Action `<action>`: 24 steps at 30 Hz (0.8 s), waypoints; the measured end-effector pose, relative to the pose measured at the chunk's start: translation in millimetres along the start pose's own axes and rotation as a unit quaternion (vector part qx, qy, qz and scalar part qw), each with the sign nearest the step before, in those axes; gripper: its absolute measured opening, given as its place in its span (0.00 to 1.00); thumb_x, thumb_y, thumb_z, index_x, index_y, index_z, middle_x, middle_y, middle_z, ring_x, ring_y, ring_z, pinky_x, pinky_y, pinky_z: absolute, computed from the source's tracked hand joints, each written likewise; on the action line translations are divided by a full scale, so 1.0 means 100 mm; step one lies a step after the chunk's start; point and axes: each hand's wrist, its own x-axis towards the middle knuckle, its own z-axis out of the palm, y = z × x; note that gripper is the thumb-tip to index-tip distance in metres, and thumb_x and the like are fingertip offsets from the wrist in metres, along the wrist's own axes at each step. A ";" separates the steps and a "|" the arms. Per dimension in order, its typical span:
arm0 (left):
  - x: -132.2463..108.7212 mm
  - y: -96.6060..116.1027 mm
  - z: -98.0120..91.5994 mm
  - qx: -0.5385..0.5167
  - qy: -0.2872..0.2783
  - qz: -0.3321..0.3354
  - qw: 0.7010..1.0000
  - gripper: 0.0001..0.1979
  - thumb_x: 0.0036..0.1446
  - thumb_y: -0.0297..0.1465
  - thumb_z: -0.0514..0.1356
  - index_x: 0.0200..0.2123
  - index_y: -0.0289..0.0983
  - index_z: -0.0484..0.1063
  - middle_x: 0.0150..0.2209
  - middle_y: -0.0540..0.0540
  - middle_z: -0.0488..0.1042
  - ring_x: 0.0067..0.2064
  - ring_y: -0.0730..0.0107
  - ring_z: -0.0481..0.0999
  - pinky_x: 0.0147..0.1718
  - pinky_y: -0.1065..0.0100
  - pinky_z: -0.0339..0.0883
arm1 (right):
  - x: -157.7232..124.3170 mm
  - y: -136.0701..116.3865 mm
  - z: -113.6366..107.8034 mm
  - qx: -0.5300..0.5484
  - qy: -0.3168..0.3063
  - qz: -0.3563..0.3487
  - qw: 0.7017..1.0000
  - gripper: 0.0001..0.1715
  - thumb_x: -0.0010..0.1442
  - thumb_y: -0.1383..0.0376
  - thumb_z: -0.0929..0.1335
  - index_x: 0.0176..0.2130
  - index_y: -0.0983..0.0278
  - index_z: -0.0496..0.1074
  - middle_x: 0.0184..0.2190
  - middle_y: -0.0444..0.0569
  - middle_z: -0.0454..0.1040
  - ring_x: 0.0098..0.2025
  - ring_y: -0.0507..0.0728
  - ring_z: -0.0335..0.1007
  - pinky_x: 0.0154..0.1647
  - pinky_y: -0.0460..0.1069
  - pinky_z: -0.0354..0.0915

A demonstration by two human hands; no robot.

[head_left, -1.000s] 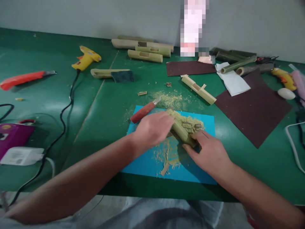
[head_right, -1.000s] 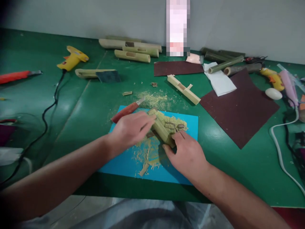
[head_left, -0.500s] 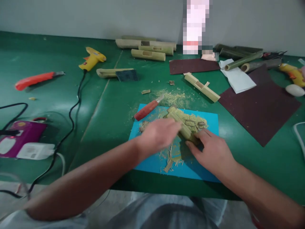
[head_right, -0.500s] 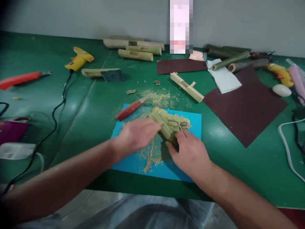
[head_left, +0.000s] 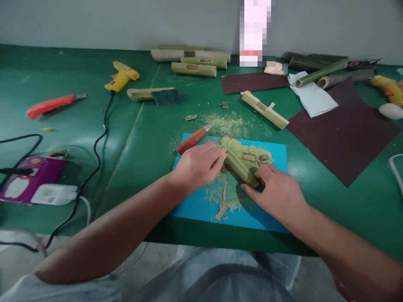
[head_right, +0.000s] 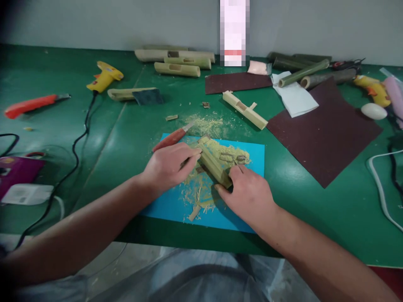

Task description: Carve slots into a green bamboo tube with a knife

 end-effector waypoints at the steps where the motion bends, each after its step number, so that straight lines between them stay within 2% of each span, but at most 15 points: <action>1: 0.00 0.03 0.00 0.003 -0.010 0.017 1.000 0.13 0.69 0.29 0.52 0.37 0.34 0.76 0.29 0.47 0.76 0.32 0.70 0.75 0.34 0.68 0.71 | 0.00 0.00 0.00 -0.003 -0.004 0.001 1.000 0.16 0.56 0.52 0.72 0.31 0.61 0.68 0.29 0.48 0.75 0.29 0.56 0.71 0.27 0.50 0.55; 4: -0.02 0.10 0.01 -0.001 -0.044 0.046 0.998 0.13 0.69 0.30 0.51 0.38 0.35 0.76 0.29 0.47 0.75 0.32 0.70 0.74 0.31 0.69 0.69 | -0.01 -0.01 0.00 -0.006 -0.018 0.001 1.000 0.15 0.57 0.53 0.71 0.32 0.61 0.69 0.30 0.48 0.75 0.30 0.57 0.71 0.27 0.50 0.55; 9: -0.02 0.04 0.00 0.021 -0.024 0.001 0.999 0.16 0.70 0.29 0.50 0.34 0.35 0.75 0.27 0.48 0.72 0.30 0.71 0.72 0.33 0.68 0.68 | 0.00 0.00 -0.01 -0.013 -0.016 0.007 1.000 0.17 0.56 0.51 0.72 0.31 0.61 0.69 0.29 0.48 0.75 0.29 0.57 0.71 0.26 0.50 0.55; 13: -0.03 0.04 0.00 0.013 -0.062 0.049 0.997 0.15 0.70 0.29 0.50 0.39 0.34 0.76 0.28 0.47 0.73 0.31 0.70 0.73 0.31 0.68 0.67 | 0.00 0.00 -0.01 -0.011 -0.016 0.003 1.000 0.17 0.56 0.51 0.72 0.30 0.60 0.69 0.28 0.48 0.75 0.28 0.56 0.70 0.26 0.50 0.53; 17: -0.03 0.02 0.01 0.028 -0.020 0.012 0.999 0.16 0.71 0.29 0.50 0.35 0.34 0.75 0.27 0.47 0.73 0.31 0.69 0.73 0.32 0.68 0.68 | -0.01 0.00 -0.02 -0.011 -0.009 0.006 1.000 0.17 0.56 0.50 0.72 0.30 0.60 0.69 0.28 0.48 0.75 0.28 0.56 0.69 0.26 0.50 0.53; 21: -0.03 0.04 0.01 0.020 -0.056 0.058 0.997 0.15 0.70 0.28 0.49 0.43 0.33 0.76 0.28 0.47 0.73 0.30 0.69 0.72 0.29 0.68 0.67 | -0.01 0.01 -0.01 -0.005 -0.005 -0.005 1.000 0.17 0.58 0.51 0.70 0.29 0.60 0.68 0.27 0.47 0.74 0.28 0.56 0.69 0.26 0.50 0.53; 24: -0.03 0.08 0.01 0.032 -0.032 0.013 0.999 0.16 0.71 0.29 0.49 0.36 0.34 0.75 0.26 0.47 0.72 0.30 0.70 0.72 0.30 0.68 0.67 | -0.01 0.02 0.00 -0.002 -0.002 -0.001 1.000 0.17 0.58 0.50 0.70 0.30 0.60 0.68 0.28 0.47 0.74 0.29 0.56 0.69 0.26 0.50 0.54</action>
